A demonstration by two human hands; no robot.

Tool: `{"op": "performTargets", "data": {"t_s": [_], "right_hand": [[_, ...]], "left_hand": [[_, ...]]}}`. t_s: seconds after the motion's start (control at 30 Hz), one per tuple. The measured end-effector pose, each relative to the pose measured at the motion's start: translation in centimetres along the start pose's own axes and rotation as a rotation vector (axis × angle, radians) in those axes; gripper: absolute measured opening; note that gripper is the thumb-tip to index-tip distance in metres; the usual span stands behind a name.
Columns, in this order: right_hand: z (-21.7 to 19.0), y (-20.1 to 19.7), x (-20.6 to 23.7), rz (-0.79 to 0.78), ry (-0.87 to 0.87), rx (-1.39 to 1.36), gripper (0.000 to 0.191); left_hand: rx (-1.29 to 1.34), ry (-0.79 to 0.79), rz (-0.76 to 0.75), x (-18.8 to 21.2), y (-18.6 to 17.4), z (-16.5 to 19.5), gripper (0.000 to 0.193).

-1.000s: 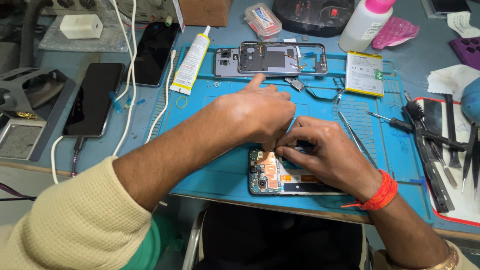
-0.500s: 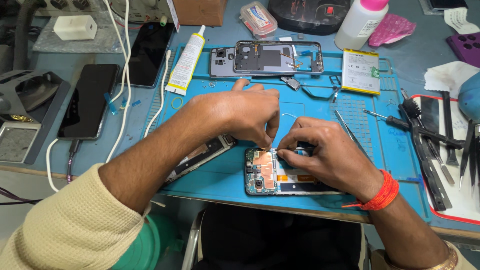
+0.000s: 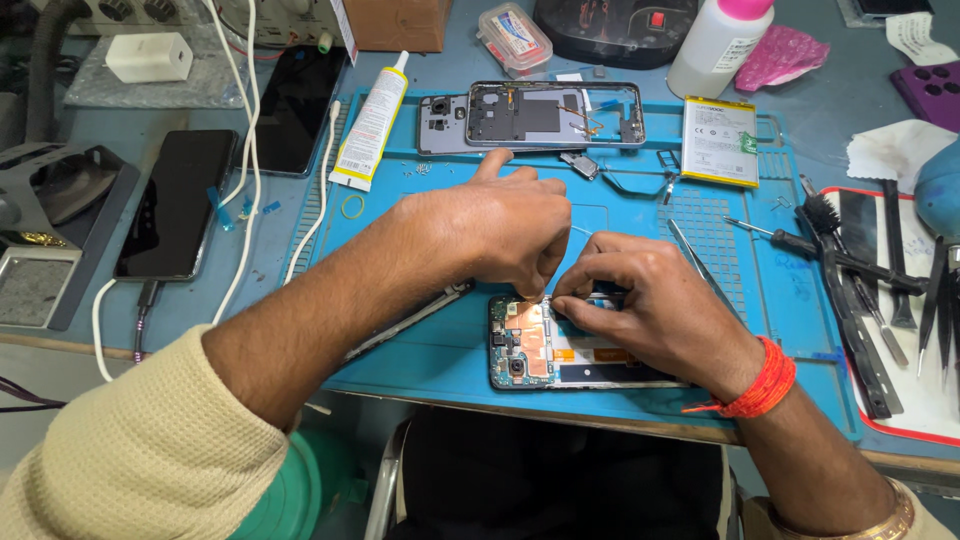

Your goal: The person repairs a disassembled smartphone at a workbench, using tweezers to lift and reposition internal components and flex cables inside the phone frame. They handle the mid-frame and display assembly, transfer small parts between the two phone halves, and press components into place by hand.

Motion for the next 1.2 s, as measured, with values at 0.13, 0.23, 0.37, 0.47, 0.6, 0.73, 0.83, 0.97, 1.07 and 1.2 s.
{"op": "performTargets", "data": {"t_s": [0.13,0.23,0.37,0.47,0.6,0.73,0.83,0.97,1.07,1.2], "right_hand": [[0.0,0.1,0.0,0.000,0.014,-0.010,0.010],[0.0,0.1,0.0,0.010,-0.032,0.003,0.010],[0.0,0.0,0.0,0.003,-0.028,-0.004,0.009],[0.0,0.1,0.1,0.003,-0.036,-0.001,0.009],[0.1,0.0,0.1,0.004,-0.002,-0.017,0.010],[-0.1,-0.1,0.1,0.014,-0.042,-0.007,0.009],[-0.1,0.0,0.1,0.019,0.014,0.027,0.011],[0.0,0.1,0.1,0.039,0.006,0.044,0.014],[0.0,0.2,0.0,0.065,-0.008,0.037,0.014],[0.0,0.3,0.0,0.056,0.035,0.054,0.013]], "left_hand": [[-0.014,0.003,-0.027,0.0,-0.2,0.0,0.018],[-0.016,0.008,-0.032,-0.1,-0.2,0.1,0.018],[-0.019,0.004,-0.058,-0.3,-0.2,0.1,0.018],[-0.033,0.004,-0.059,-0.6,-0.2,0.2,0.023],[-0.061,-0.025,-0.072,-1.3,-0.2,0.6,0.036],[0.010,-0.023,-0.072,-1.0,-0.3,0.3,0.031],[0.122,-0.012,-0.049,0.3,0.0,-0.8,0.021],[0.211,0.051,0.029,1.4,0.7,-1.6,0.018],[0.271,0.063,0.065,1.7,1.2,-2.0,0.017],[0.272,0.020,0.104,2.0,1.8,-1.7,0.019]]}}
Point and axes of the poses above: each hand's wrist, its own x-axis away from the middle knuckle, its own y-axis out of the palm, z = x × y, the point moved 2 cm from there along -x, towards the middle knuckle, and after that the axes turned 5 degrees about -y, right-handed, at the moved point
